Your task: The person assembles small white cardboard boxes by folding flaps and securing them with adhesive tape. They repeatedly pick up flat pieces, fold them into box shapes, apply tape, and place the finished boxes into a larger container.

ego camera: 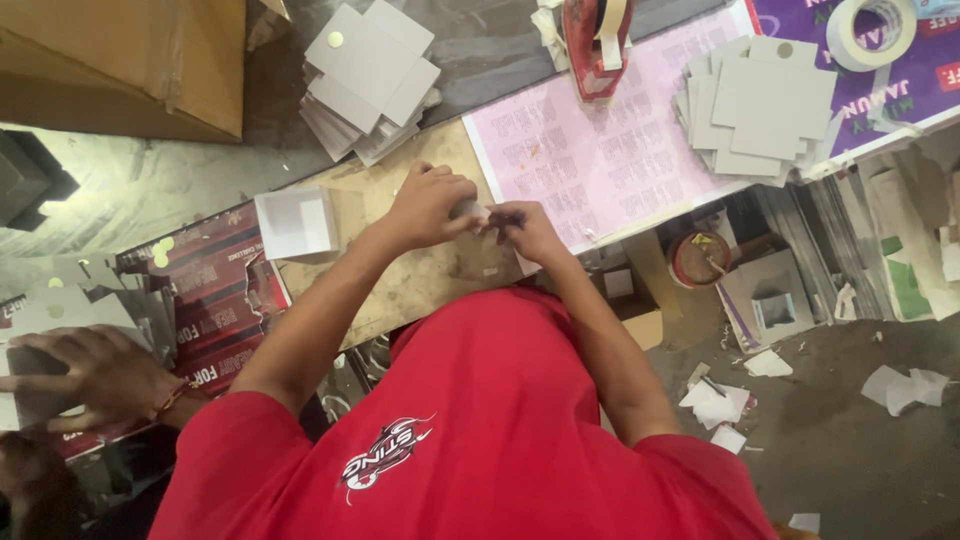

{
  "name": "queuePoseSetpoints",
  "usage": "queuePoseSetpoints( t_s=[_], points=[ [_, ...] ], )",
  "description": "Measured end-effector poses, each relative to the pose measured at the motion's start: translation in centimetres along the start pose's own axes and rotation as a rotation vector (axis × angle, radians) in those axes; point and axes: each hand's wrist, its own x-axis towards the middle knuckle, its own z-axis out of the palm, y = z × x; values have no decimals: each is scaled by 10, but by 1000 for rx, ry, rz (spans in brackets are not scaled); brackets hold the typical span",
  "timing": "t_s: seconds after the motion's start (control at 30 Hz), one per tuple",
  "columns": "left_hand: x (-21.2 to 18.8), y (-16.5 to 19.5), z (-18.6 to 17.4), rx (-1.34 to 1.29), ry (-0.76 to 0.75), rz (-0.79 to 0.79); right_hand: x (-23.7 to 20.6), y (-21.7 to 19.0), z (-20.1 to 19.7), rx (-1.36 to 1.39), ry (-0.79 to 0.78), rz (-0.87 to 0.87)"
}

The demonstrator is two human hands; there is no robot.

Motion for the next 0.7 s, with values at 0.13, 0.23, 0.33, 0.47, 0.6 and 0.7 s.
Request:
queuePoseSetpoints(
  t_s=[0.13,0.23,0.33,0.47,0.6,0.7],
  points=[
    [-13,18,-4,6,-5,23,-15,-18,9,-64,456,51],
    [-33,38,6,219,351,295,-33,-45,7,343,417,86],
    [-45,48,19,369,449,479,-54,-65,9,359,257,-85],
    [-48,45,31,378,388,504,-76,-83,4,115,155,-265],
    [-47,35,43,430,356,530,-85,-83,4,-62,200,-406],
    [-43,31,64,473,480,570,-89,-67,3,57,398,-329]
  ],
)
